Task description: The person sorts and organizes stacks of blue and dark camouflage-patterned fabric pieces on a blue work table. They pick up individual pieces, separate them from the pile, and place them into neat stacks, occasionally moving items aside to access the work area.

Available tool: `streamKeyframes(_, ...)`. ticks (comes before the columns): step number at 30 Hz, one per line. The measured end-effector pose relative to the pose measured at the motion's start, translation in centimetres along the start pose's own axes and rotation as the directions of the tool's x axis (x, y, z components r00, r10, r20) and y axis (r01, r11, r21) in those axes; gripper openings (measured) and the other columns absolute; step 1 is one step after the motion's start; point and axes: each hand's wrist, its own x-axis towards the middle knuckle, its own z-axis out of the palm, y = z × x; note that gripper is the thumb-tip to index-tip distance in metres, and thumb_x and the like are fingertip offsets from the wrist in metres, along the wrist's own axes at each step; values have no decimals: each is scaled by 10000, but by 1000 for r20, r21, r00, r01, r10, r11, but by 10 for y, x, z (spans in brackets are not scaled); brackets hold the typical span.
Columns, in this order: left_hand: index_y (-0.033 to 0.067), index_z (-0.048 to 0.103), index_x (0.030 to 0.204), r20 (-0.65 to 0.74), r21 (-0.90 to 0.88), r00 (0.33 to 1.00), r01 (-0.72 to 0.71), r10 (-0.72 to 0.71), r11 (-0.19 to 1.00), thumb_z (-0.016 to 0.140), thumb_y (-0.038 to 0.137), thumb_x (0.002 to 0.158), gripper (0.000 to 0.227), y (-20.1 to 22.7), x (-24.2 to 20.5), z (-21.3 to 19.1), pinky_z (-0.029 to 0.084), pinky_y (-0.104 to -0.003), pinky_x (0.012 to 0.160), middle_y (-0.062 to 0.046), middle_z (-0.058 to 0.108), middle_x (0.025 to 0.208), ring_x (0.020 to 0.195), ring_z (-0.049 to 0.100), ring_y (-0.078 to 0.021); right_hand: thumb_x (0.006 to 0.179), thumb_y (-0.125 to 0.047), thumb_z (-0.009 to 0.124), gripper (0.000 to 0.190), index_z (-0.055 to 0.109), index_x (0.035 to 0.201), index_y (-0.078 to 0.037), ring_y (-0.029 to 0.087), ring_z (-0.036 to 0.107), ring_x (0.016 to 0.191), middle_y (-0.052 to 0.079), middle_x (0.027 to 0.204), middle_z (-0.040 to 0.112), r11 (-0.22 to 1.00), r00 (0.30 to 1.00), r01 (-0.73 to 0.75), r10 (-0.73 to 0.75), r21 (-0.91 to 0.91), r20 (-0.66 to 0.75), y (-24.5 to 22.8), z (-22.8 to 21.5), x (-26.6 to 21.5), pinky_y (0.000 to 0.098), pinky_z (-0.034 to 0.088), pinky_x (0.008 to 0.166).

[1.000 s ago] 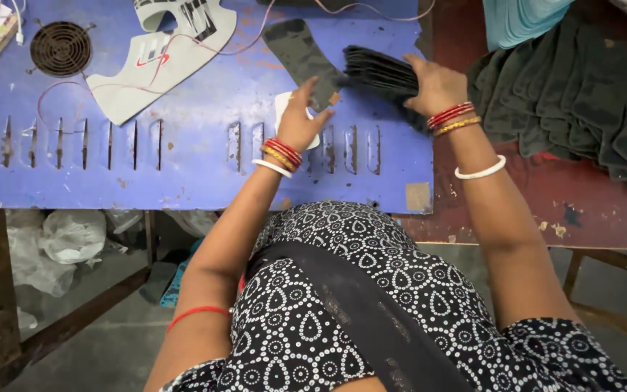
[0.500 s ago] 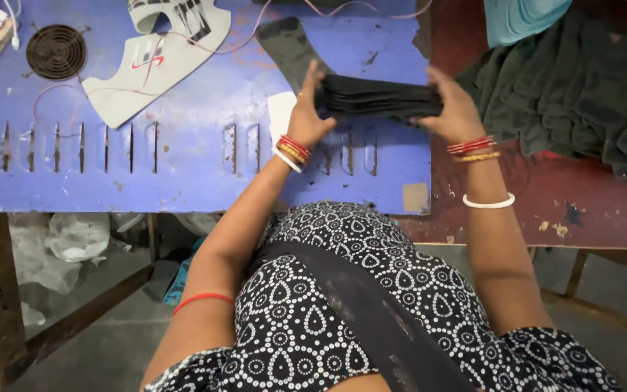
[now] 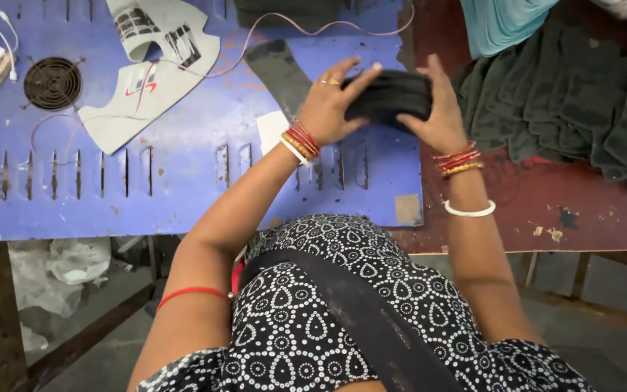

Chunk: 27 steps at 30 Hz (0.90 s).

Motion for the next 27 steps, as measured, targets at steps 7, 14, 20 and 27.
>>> streamKeyframes(7,356,285,1652,345,303,924,57,-165,951,723,121,844,948,17,3,-6,536,-501,945,-223,581,1360,1105,638,-422,739,-159,881,1037,383,1648,-146,386,565,1189,175,1341,594,834,943,255,-103,-489,316,-27,3,18,481,462,1036)
streamKeyframes(14,289,261,1579,-77,654,969,-129,235,745,535,580,479,1171,-34,-40,44,427,-643,882,-142,617,1254,1118,630,-396,639,-217,922,1049,421,1552,-83,408,577,1125,208,1265,596,789,940,235,-35,-567,341,-16,18,1,533,434,964)
streamKeyframes(20,211,335,1643,248,394,940,124,-235,911,713,56,860,883,3,-39,-1,456,-492,1075,-133,625,1345,1244,600,-334,739,-71,894,933,445,1540,-239,343,586,1344,161,1421,650,915,979,134,-61,-380,197,13,10,-24,424,447,1167)
streamKeyframes(27,101,165,1647,-24,-207,983,171,-180,963,755,4,737,1089,-91,-86,47,338,-461,1248,-276,424,1579,1481,425,-439,778,-4,900,1292,12,1705,-155,357,295,1589,238,1718,265,955,988,-133,108,265,107,95,22,-43,427,289,1271)
